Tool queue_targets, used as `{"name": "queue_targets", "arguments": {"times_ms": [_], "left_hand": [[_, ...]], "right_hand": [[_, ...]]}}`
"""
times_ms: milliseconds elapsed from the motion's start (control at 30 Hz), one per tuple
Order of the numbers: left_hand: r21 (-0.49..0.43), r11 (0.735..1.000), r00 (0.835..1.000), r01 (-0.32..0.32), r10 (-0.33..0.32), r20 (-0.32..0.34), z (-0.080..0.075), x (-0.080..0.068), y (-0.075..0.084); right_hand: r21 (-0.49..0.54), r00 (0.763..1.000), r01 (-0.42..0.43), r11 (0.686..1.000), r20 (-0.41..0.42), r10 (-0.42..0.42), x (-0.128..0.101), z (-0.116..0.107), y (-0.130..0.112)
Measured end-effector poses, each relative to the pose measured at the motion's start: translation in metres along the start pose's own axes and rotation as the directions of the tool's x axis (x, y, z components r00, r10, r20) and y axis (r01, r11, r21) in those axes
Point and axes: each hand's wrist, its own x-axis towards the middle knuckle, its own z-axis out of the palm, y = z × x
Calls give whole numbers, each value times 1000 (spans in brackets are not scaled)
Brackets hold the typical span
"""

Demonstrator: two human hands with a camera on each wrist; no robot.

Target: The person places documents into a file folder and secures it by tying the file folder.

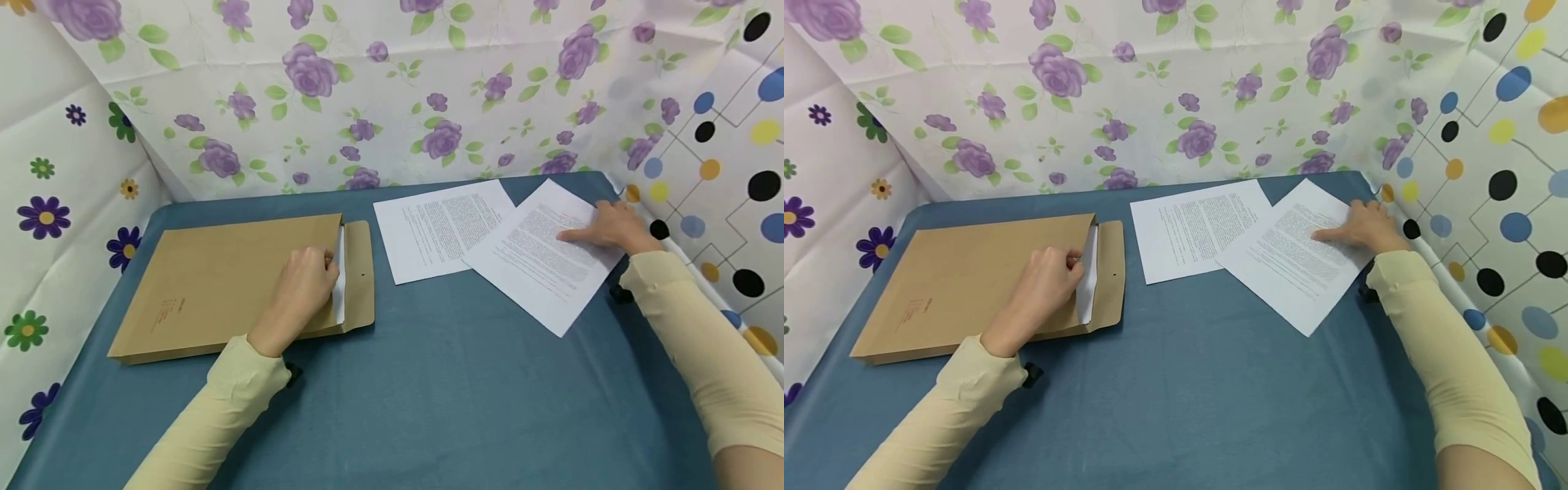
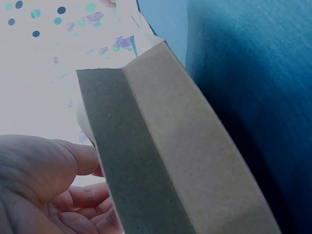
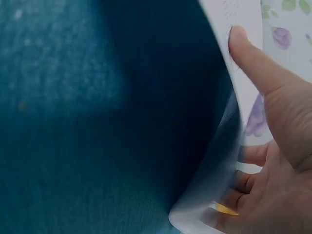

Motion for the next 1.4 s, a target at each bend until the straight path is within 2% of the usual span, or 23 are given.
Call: {"name": "queue_targets", "arguments": {"times_ms": [167, 333, 433, 567, 700, 800, 967, 1133, 1233, 1267, 1300, 1333, 1400], "left_hand": [[-2, 1000, 1000, 6, -6, 6, 0, -1, 1], [3, 1000, 1000, 9, -9, 13, 0, -1, 1], [8, 1000, 1000, 11, -11, 18, 0, -1, 2], [3, 1000, 1000, 12, -12, 16, 0, -1, 2], [2, 1000, 1000, 13, -13, 18, -1, -1, 3], [7, 1000, 1000, 18, -18, 24, -1, -1, 2], [10, 1000, 999, 14, -14, 31, -1, -1, 2], [11, 1000, 1000, 8, -8, 24, -3, -2, 2], [16, 1000, 1000, -2, 2, 11, -4, -2, 2], [17, 1000, 1000, -5, 5, 5, -4, -1, 2], [17, 1000, 1000, -8, 8, 1, -4, -1, 2], [17, 1000, 1000, -11, 11, -3, -4, -1, 3], [17, 1000, 1000, -12, 12, -8, -4, 0, 3]], "right_hand": [[44, 999, -1, 999, -45, 3, -2, 2, 6], [189, 996, -38, 981, -77, 54, -11, 1, 11], [233, 993, -22, 972, -108, 48, -19, -3, 12], [235, 990, 59, 970, -138, -27, -30, -15, 13], [302, 994, 87, 949, -84, -65, -44, -34, 12], [377, 996, 93, 922, -25, -90, -57, -49, 11], [510, 993, 87, 856, 21, -113, -79, -72, 13], [663, 991, 84, 744, 18, -129, -92, -89, 12], [752, 985, 113, 649, 1, -173, -94, -95, 14], [786, 981, 125, 606, -6, -193, -94, -96, 14], [826, 976, 132, 548, -13, -217, -94, -96, 14], [866, 970, 138, 481, -20, -242, -93, -97, 14], [935, 954, 145, 325, -45, -297, -91, -97, 13]]}}
